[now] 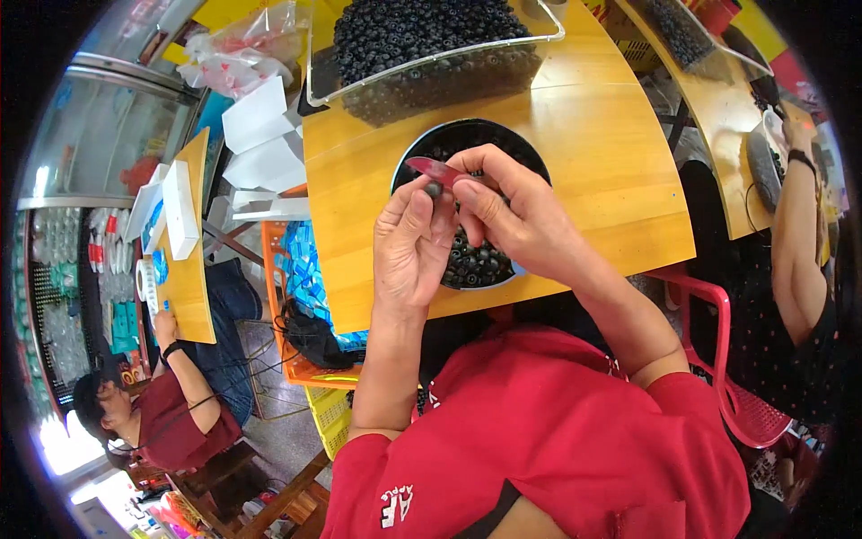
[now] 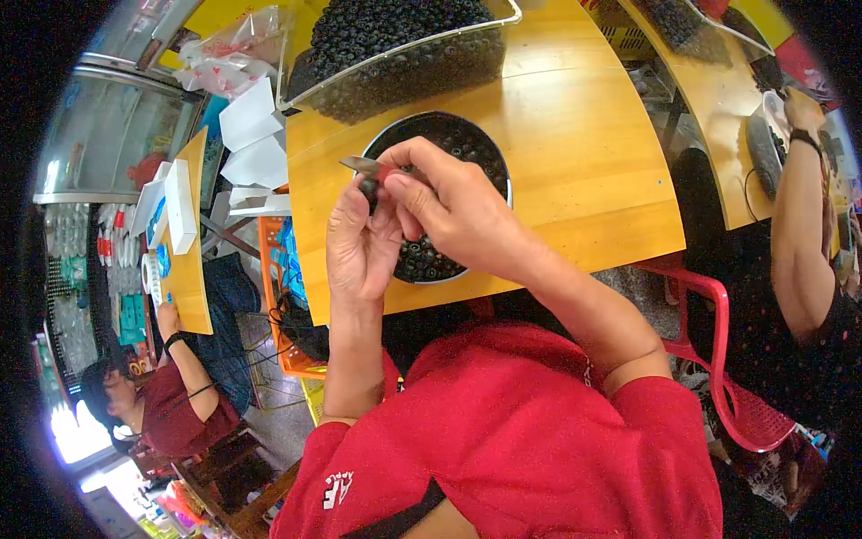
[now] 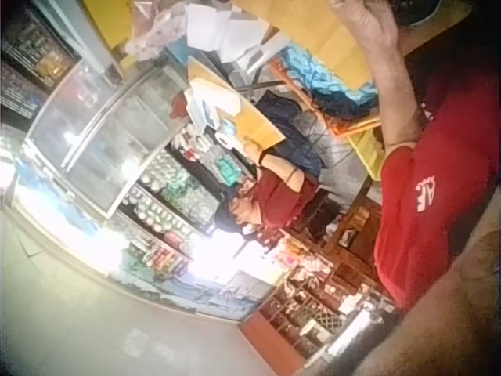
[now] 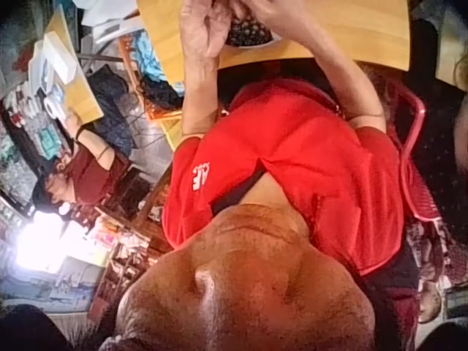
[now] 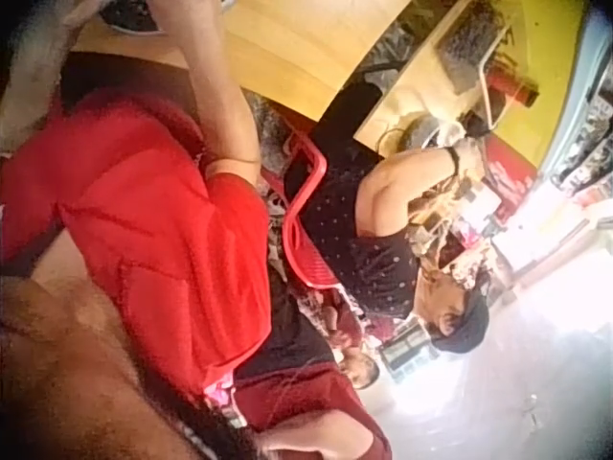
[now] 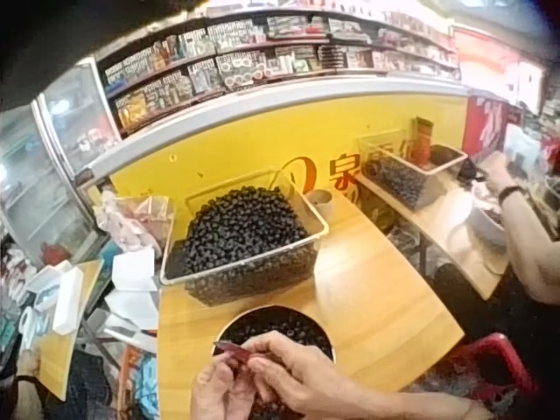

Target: Processing dark seeds by cutting them out of plant material using a knife.

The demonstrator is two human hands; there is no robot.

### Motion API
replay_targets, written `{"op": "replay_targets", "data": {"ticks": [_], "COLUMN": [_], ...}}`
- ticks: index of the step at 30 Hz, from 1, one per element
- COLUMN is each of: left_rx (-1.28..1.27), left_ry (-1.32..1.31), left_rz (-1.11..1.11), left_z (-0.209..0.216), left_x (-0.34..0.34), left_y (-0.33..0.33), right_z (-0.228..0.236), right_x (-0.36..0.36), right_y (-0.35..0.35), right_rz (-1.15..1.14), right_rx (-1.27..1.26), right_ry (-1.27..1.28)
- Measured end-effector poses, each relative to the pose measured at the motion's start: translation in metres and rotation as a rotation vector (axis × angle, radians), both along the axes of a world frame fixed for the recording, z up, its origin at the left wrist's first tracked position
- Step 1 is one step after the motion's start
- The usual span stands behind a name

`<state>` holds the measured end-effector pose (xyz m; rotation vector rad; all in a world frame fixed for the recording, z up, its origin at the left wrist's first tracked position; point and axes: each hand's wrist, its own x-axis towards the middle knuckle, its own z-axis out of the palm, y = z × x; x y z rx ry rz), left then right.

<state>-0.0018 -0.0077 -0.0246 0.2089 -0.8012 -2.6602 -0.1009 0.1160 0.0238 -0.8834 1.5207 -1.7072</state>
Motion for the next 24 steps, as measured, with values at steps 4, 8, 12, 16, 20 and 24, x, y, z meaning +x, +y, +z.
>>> {"op": "replay_targets", "data": {"ticks": [4,8,12,16,20,24], "left_rx": [-0.018,-0.046,-0.208,-0.253,-0.176,-0.123], "left_ry": [0.028,-0.012,-0.022,-0.035,-0.024,-0.021], "left_rz": [0.037,0.061,0.074,0.095,0.06,0.051], "left_z": [-0.005,0.0,0.004,0.005,0.009,0.011], "left_x": [0.004,0.004,0.004,0.009,0.008,0.008], "left_y": [-0.004,-0.007,-0.008,-0.006,-0.006,-0.01], "right_z": [0.006,0.003,-0.002,-0.006,-0.006,-0.004], "right_x": [-0.002,0.004,0.005,-0.001,-0.003,-0.009], "right_y": [0.002,0.005,0.004,0.006,0.007,0.016], "right_rz": [0.031,0.05,0.029,0.047,0.038,-0.026], "right_rx": [-0.016,-0.033,-0.006,0.028,0.009,-0.011], "right_ry": [-0.092,0.017,0.039,-0.077,-0.189,-0.252]}}
